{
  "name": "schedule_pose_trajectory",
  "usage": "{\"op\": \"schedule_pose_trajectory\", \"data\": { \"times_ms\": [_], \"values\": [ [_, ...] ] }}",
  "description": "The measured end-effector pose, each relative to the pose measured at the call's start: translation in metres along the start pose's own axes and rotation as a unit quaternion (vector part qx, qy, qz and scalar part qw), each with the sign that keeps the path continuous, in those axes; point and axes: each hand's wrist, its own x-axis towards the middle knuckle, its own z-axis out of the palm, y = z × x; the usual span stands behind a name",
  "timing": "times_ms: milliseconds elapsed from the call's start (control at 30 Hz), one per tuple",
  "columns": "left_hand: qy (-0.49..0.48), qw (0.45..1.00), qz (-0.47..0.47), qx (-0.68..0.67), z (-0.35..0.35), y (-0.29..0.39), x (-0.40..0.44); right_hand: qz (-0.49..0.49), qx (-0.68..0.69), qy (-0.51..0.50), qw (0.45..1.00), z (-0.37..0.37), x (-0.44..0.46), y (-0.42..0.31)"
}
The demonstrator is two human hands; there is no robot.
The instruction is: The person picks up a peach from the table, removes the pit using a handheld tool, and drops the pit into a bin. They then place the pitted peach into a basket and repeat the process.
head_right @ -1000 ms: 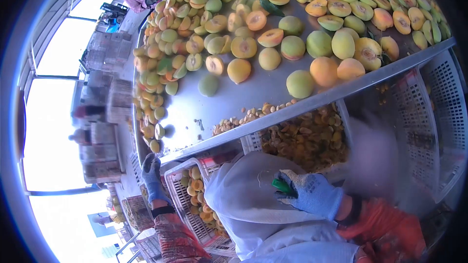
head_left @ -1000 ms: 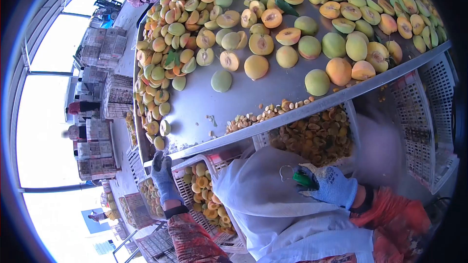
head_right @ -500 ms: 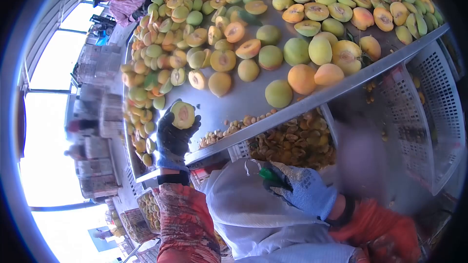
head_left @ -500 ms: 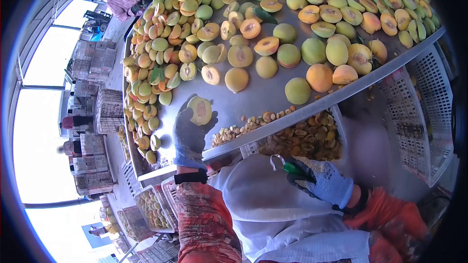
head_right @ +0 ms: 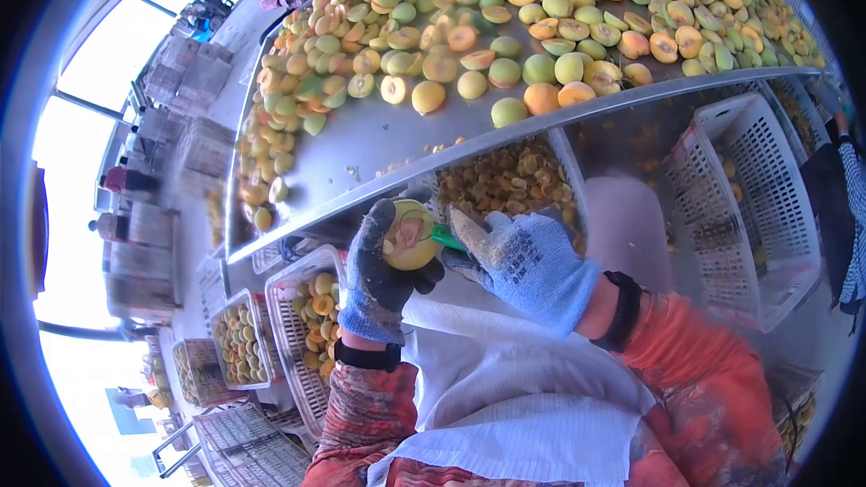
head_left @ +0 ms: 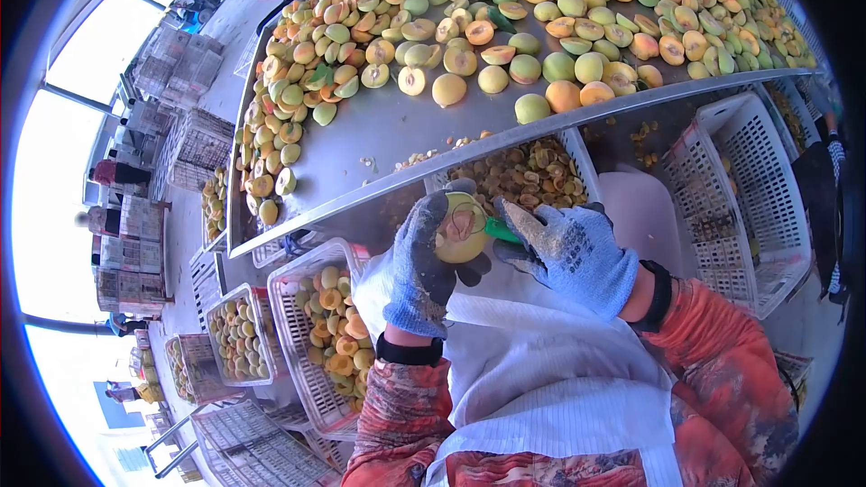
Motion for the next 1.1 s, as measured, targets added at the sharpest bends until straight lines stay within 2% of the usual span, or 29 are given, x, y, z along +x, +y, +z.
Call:
{"op": "schedule_pose_trajectory", "data": {
  "times_ms": [100,233,300,400,500,567,600,667,733,800,833,867,933,967,1000,1033,1067,1100],
  "values": [
    [0.004,1.000,0.001,0.018,0.007,0.001,-0.020,-0.025,-0.027,-0.039,0.999,-0.016,-0.010,-0.012],
    [0.007,0.999,0.020,0.030,0.011,0.006,-0.038,-0.034,-0.045,-0.022,0.998,-0.021,-0.017,-0.017],
    [0.006,0.999,0.038,0.028,0.014,0.008,-0.044,-0.039,-0.011,0.014,0.999,-0.023,-0.019,-0.020],
    [0.050,0.995,0.083,0.002,0.019,0.006,-0.049,-0.034,0.014,0.014,0.999,-0.021,-0.021,-0.025],
    [0.050,0.989,0.135,-0.013,0.010,-0.001,-0.043,-0.011,0.050,-0.010,0.999,-0.025,-0.018,-0.034],
    [0.086,0.940,0.293,0.153,0.005,-0.011,-0.041,-0.012,0.067,0.004,0.998,-0.017,-0.020,-0.038],
    [0.086,0.940,0.293,0.153,0.004,-0.014,-0.044,-0.012,0.084,0.017,0.996,-0.014,-0.021,-0.040],
    [0.094,0.964,0.246,0.036,0.013,-0.014,-0.053,-0.003,0.113,0.028,0.993,-0.010,-0.024,-0.048],
    [0.091,0.961,0.259,0.019,0.021,-0.018,-0.056,0.010,0.141,0.035,0.989,-0.005,-0.030,-0.056],
    [0.091,0.959,0.270,0.001,0.028,-0.021,-0.062,0.065,0.196,-0.001,0.979,0.002,-0.036,-0.064],
    [0.121,0.955,0.271,0.020,0.033,-0.020,-0.064,0.040,0.207,0.080,0.974,0.008,-0.034,-0.070],
    [0.149,0.949,0.275,0.038,0.036,-0.020,-0.065,0.043,0.206,0.079,0.974,0.005,-0.035,-0.071],
    [0.124,0.941,0.307,0.071,0.017,-0.034,-0.054,0.081,0.263,-0.019,0.961,-0.011,-0.029,-0.068],
    [0.114,0.956,0.270,-0.006,0.010,-0.035,-0.050,0.081,0.258,-0.014,0.963,-0.007,-0.021,-0.055],
    [0.104,0.966,0.224,-0.079,0.004,-0.038,-0.049,0.059,0.317,-0.059,0.945,0.004,-0.014,-0.039],
    [0.120,0.958,0.258,0.031,0.000,-0.041,-0.045,0.037,0.377,-0.106,0.920,0.011,-0.011,-0.033],
    [0.120,0.958,0.258,0.030,-0.002,-0.043,-0.041,0.037,0.376,-0.106,0.920,0.013,-0.013,-0.032],
    [0.136,0.959,0.249,0.000,-0.002,-0.044,-0.036,0.023,0.261,-0.051,0.964,0.013,-0.011,-0.032]
  ]
}}
